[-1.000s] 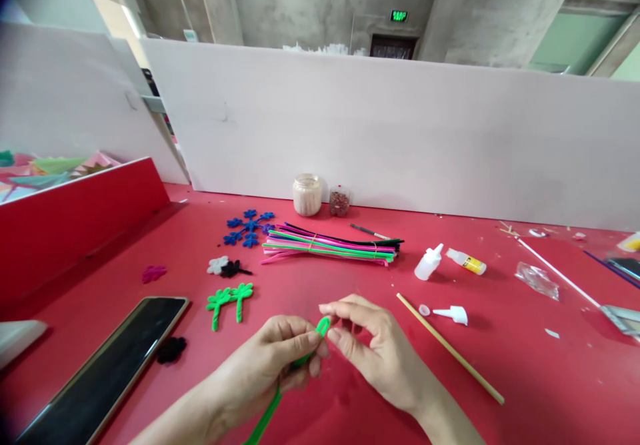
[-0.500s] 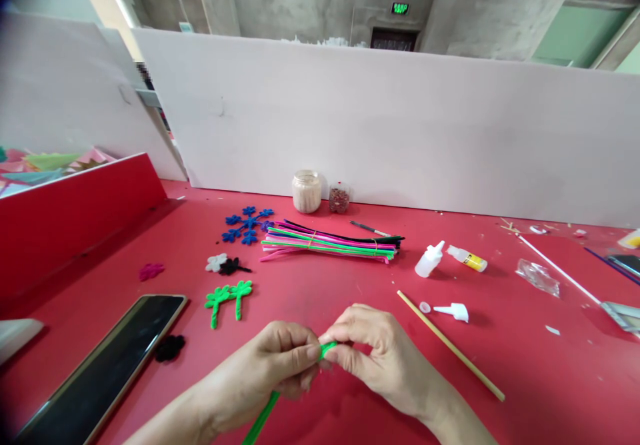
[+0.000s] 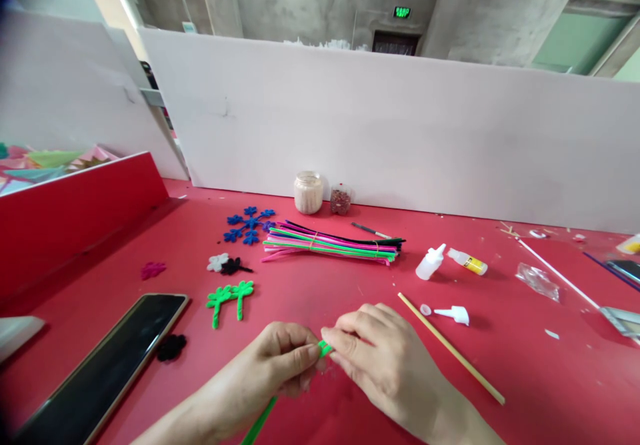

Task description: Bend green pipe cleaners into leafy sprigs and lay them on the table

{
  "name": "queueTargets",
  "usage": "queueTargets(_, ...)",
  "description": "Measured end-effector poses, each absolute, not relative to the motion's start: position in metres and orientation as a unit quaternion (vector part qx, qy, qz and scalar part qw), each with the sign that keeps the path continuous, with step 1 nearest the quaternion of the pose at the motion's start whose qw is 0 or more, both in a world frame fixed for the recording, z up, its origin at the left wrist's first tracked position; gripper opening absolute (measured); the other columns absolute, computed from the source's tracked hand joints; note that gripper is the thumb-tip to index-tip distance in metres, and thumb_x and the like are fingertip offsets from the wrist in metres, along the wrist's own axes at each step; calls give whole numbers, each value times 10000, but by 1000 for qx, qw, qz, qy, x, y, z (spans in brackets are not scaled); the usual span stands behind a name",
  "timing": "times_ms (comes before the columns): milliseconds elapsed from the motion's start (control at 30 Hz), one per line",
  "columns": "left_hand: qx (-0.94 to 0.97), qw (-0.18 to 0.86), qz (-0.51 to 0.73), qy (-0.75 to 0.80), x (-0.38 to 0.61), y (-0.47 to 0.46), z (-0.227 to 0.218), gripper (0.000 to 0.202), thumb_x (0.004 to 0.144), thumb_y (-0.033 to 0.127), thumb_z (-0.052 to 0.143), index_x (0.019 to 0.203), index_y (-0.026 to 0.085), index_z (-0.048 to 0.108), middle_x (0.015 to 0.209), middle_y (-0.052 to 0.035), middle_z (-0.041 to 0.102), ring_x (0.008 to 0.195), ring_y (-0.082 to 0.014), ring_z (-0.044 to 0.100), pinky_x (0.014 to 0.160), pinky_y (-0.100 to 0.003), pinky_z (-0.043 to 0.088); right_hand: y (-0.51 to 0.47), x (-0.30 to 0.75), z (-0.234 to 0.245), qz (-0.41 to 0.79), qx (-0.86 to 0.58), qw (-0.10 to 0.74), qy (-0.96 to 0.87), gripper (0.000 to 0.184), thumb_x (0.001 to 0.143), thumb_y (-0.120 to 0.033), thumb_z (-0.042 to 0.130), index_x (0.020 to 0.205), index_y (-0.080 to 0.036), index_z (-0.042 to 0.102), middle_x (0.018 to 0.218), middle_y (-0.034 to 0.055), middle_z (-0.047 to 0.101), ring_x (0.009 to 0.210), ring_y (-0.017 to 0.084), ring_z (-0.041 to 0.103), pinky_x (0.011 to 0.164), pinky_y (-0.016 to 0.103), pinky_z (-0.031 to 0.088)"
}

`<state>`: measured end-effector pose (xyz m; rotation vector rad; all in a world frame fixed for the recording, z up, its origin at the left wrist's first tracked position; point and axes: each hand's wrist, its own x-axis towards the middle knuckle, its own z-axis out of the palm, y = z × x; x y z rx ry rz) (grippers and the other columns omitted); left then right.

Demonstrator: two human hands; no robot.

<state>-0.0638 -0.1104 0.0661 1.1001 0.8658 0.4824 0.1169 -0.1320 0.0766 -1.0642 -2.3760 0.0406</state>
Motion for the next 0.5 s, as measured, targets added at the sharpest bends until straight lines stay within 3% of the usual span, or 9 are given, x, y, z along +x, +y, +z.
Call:
queueTargets(267,583,691,197,380,-68,-109,64,242,770,304,440,628,120,508,540,31,433,510,-75,345,500,-208,271,-129,118,86,-43,-324,203,-923,274,877,-158,330,974,-169,586,794,61,613,692,162,506,632,317,361)
queueTargets(500,651,640,185,363,-72,-107,64,223,773,246,418,617,124,520,537,45,389,519,-74,311,482,-199,244,-125,114,92,-13,-331,199,-922,206,852,-122,393,892,-172,588,722,39,601,633,144,475,561,287,314)
